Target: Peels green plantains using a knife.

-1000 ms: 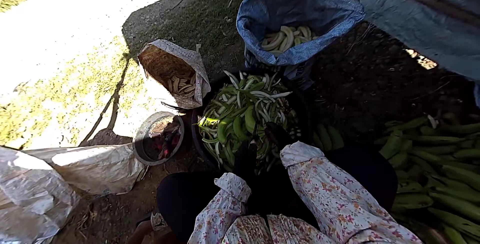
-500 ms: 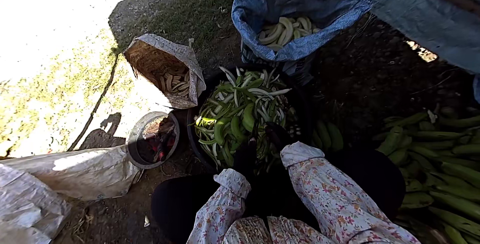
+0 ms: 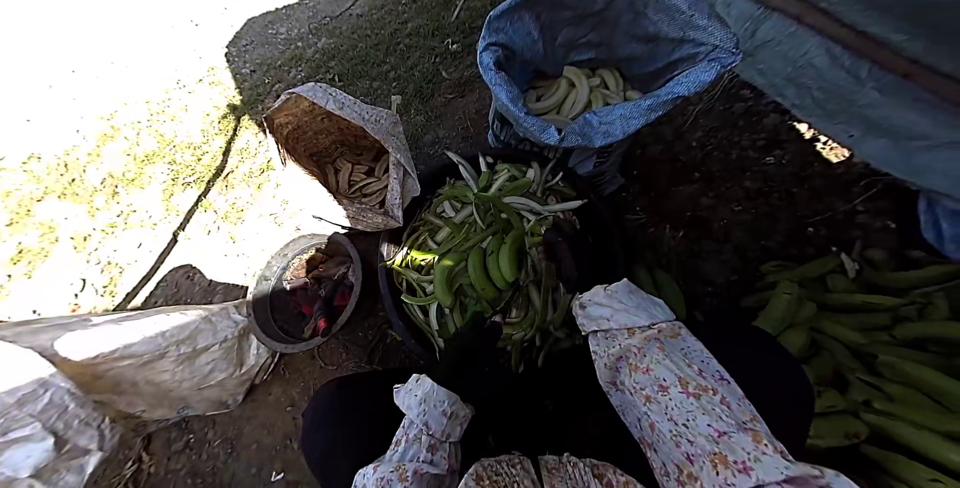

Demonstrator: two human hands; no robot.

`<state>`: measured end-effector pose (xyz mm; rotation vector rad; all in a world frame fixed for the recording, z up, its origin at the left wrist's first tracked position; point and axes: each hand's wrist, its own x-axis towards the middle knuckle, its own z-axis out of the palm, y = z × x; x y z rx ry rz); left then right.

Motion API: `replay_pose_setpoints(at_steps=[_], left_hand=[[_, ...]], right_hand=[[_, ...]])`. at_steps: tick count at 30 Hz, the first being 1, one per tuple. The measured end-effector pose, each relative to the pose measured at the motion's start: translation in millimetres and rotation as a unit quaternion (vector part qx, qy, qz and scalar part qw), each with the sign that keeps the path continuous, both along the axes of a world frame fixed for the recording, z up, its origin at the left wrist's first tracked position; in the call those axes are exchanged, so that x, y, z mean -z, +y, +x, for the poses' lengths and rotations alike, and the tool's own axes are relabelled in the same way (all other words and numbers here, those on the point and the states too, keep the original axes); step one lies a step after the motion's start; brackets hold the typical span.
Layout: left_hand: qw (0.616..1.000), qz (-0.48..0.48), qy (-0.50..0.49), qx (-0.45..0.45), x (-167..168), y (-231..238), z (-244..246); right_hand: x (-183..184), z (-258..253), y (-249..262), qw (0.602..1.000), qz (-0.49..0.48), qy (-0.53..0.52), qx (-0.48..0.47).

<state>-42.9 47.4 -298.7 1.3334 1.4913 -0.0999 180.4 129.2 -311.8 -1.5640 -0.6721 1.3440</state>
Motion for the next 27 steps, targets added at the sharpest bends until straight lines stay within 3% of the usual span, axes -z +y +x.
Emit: replay_pose_setpoints(at_steps=[3, 5, 8, 10, 11, 13, 17, 19, 22, 23, 25, 27], left_hand=[[0.999, 0.046, -0.011, -0.016, -35.4, 18.4, -28.9], [0.993, 0.107, -0.023, -0.046, -54.9, 34.6, -45.6], [0.968, 0.230, -0.063, -0.083, -63.1, 50.8, -73.9], [0.948, 0.280, -0.115, -0.098, -66.4, 52.8, -81.1], [0.934, 0.303, -0.148, -0.122, -62.0, 52.4, -79.0], [0.903, 0.338, -0.202, -0.173, -47.1, 51.6, -66.1], [0.926, 0.262, -0.204, -0.181, -55.4, 41.7, -49.5], [0.929, 0.263, -0.185, -0.182, -50.4, 39.5, -47.6], [0.936, 0.267, -0.151, -0.171, -42.4, 42.1, -42.0], [0.942, 0.262, -0.139, -0.158, -39.6, 43.9, -38.1], [0.955, 0.250, -0.117, -0.108, -31.4, 47.0, -27.0], [0.963, 0.253, -0.091, -0.036, -24.5, 46.6, -12.5]], right_hand=[[-27.1, -17.6, 33.5, 0.995, 0.026, -0.040, -0.083], [-43.5, -22.2, 52.1, 0.979, -0.010, -0.138, -0.149], [-21.0, -14.3, 53.3, 0.909, -0.069, -0.364, -0.192], [-11.8, -24.2, 46.0, 0.852, -0.158, -0.413, -0.280], [-8.4, -34.1, 43.6, 0.845, -0.196, -0.401, -0.295], [9.8, -55.8, 40.8, 0.868, -0.221, -0.378, -0.236], [27.8, -69.9, 36.1, 0.884, -0.216, -0.375, -0.174], [28.0, -55.2, 29.3, 0.920, -0.176, -0.315, -0.155], [25.4, -25.7, 7.1, 0.996, -0.053, -0.073, -0.027], [21.3, -19.4, -2.3, 0.997, -0.020, 0.064, 0.027], [11.0, -12.1, -15.8, 0.951, 0.021, 0.296, 0.089], [5.2, -11.7, -22.0, 0.929, 0.042, 0.354, 0.101]])
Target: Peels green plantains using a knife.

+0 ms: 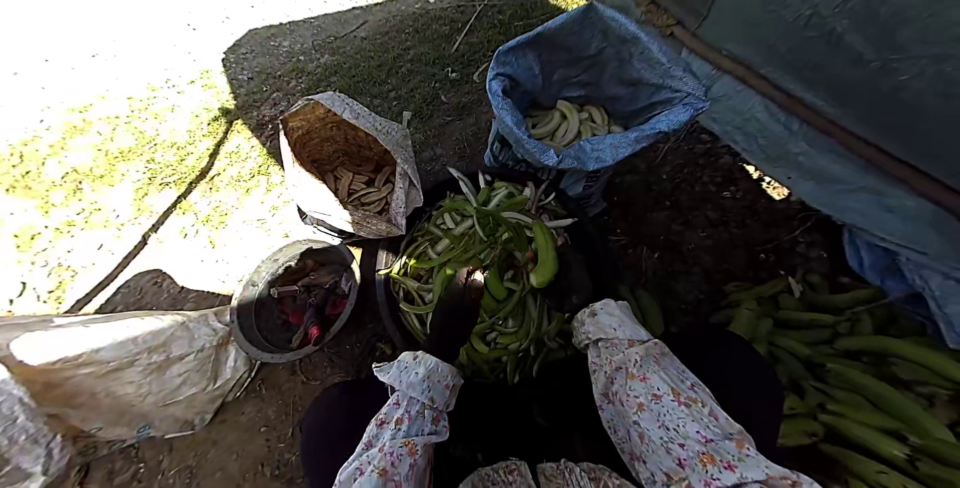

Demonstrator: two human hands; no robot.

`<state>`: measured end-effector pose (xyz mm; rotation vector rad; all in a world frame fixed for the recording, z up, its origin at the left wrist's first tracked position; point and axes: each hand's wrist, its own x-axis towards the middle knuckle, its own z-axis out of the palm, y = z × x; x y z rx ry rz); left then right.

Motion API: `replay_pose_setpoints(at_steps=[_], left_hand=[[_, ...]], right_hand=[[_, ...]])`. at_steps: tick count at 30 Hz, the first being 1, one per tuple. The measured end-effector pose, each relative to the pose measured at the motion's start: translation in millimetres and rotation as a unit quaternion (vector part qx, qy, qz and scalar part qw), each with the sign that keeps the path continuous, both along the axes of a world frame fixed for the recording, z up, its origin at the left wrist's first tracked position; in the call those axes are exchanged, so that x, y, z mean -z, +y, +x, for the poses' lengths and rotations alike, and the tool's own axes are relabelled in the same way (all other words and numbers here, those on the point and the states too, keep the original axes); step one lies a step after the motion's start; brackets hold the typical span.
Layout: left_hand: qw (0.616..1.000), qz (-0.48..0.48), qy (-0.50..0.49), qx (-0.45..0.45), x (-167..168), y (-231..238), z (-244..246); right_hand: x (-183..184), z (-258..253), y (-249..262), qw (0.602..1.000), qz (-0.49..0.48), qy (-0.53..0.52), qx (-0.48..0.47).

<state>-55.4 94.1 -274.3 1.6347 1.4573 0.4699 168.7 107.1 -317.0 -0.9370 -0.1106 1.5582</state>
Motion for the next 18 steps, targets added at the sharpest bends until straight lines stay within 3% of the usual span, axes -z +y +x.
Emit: replay_pose_setpoints(at_steps=[8, 18], left_hand=[[0.974, 0.031, 0.157, 0.158, -0.5, -20.8, 30.5], [0.981, 0.026, 0.134, 0.138, 3.0, -17.9, 21.8]], right_hand=[[-13.1, -8.2, -15.9, 0.993, -0.042, -0.102, -0.045], [-15.6, -16.5, -14.8, 0.990, -0.096, -0.058, -0.080]])
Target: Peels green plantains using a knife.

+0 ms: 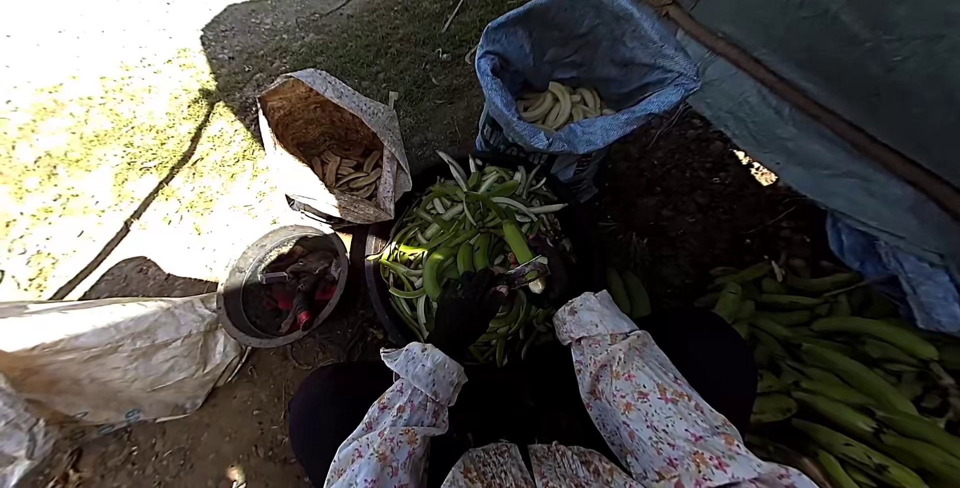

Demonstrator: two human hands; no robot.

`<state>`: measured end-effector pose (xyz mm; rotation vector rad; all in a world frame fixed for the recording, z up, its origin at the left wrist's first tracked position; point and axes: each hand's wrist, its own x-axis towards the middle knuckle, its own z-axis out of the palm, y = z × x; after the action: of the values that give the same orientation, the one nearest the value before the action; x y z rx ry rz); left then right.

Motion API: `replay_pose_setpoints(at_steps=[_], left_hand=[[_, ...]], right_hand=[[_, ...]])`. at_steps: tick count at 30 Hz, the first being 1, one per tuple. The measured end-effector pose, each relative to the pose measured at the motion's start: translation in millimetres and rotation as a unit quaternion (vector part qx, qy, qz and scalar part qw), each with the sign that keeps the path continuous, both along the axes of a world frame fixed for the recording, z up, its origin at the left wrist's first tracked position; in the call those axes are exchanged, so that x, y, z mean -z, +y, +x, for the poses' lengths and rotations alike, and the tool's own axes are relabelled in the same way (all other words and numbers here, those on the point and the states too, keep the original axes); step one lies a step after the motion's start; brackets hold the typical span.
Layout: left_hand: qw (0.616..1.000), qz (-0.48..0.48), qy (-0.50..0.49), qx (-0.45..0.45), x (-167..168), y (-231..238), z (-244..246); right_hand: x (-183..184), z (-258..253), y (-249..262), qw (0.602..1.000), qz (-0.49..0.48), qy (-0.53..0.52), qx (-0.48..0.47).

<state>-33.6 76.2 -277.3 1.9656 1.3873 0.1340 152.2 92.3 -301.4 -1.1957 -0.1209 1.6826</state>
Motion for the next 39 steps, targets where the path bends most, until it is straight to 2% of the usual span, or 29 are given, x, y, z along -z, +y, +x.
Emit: replay_pose_setpoints(at_steps=[3, 4, 6, 8, 10, 12, 15, 17, 18, 20, 22, 23, 25, 27, 29, 31, 34, 35, 36, 38, 39], left_hand=[[0.995, 0.066, 0.033, -0.061, 10.9, 6.0, -2.9], [0.989, 0.093, 0.063, -0.092, 14.5, 9.9, -2.8], [0.969, 0.141, 0.115, -0.168, 23.3, 24.5, -5.0], [0.954, 0.166, 0.084, -0.233, 30.3, 37.2, -12.4], [0.960, 0.163, 0.038, -0.225, 27.3, 39.9, -13.3], [0.985, 0.060, -0.003, -0.160, 9.7, 30.8, -8.4], [0.993, -0.047, -0.056, -0.089, -3.7, 9.2, 1.7], [0.994, -0.051, -0.058, -0.080, -4.6, 0.5, 6.1], [0.994, -0.038, -0.047, -0.089, -3.0, 1.6, 7.3], [0.993, 0.015, 0.002, -0.121, 5.2, 15.5, 5.6], [0.982, 0.094, 0.048, -0.155, 18.8, 35.2, -1.1], [0.977, 0.114, 0.064, -0.170, 23.2, 43.9, -4.5], [0.974, 0.118, 0.068, -0.183, 25.3, 50.7, -5.9], [0.982, 0.090, 0.031, -0.163, 19.7, 43.5, -0.1], [0.991, 0.054, 0.014, -0.124, 13.0, 29.0, 9.4], [0.994, 0.029, 0.010, -0.103, 7.9, 14.1, 18.2], [0.994, 0.025, 0.012, -0.105, 4.1, 4.2, 22.7], [0.994, 0.021, 0.016, -0.107, 3.1, 3.9, 22.5], [0.994, 0.017, 0.019, -0.110, 3.0, 4.6, 21.9], [0.992, 0.016, 0.023, -0.120, 6.4, 7.4, 20.4], [0.992, 0.011, 0.024, -0.126, 9.2, 10.8, 19.1]], right_hand=[[6.5, -10.0, -5.0, 0.998, 0.026, 0.023, -0.045], [8.0, -16.6, -6.7, 0.998, 0.003, 0.016, -0.055], [1.8, -33.1, -15.4, 0.994, -0.066, -0.043, -0.077], [-2.5, -44.6, -25.7, 0.987, -0.077, -0.102, -0.096], [0.4, -42.3, -22.3, 0.983, -0.048, -0.152, -0.087], [8.2, -29.3, -8.9, 0.967, 0.012, -0.240, -0.082], [6.2, -5.6, 8.7, 0.881, 0.097, -0.447, -0.123], [9.9, 4.2, 11.6, 0.843, 0.147, -0.499, -0.136], [10.4, 6.1, 9.2, 0.843, 0.166, -0.490, -0.147], [11.6, -1.8, 0.0, 0.909, 0.168, -0.352, -0.148], [9.9, -18.2, -9.1, 0.969, 0.092, -0.163, -0.161], [6.1, -24.2, -13.5, 0.975, 0.059, -0.132, -0.172], [9.1, -27.1, -14.4, 0.975, 0.046, -0.155, -0.152], [12.9, -22.3, -3.7, 0.963, 0.053, -0.246, -0.097], [12.4, -14.2, 10.7, 0.927, 0.061, -0.363, -0.070], [14.5, -8.5, 25.5, 0.898, 0.058, -0.435, -0.019], [9.8, -4.5, 39.6, 0.832, -0.011, -0.554, -0.012], [7.1, -5.7, 40.9, 0.823, -0.032, -0.567, -0.012], [3.5, -8.4, 40.6, 0.829, -0.042, -0.558, 0.005], [-1.9, -16.1, 39.2, 0.880, -0.040, -0.467, 0.079], [-0.6, -18.7, 36.3, 0.898, -0.024, -0.433, 0.073]])
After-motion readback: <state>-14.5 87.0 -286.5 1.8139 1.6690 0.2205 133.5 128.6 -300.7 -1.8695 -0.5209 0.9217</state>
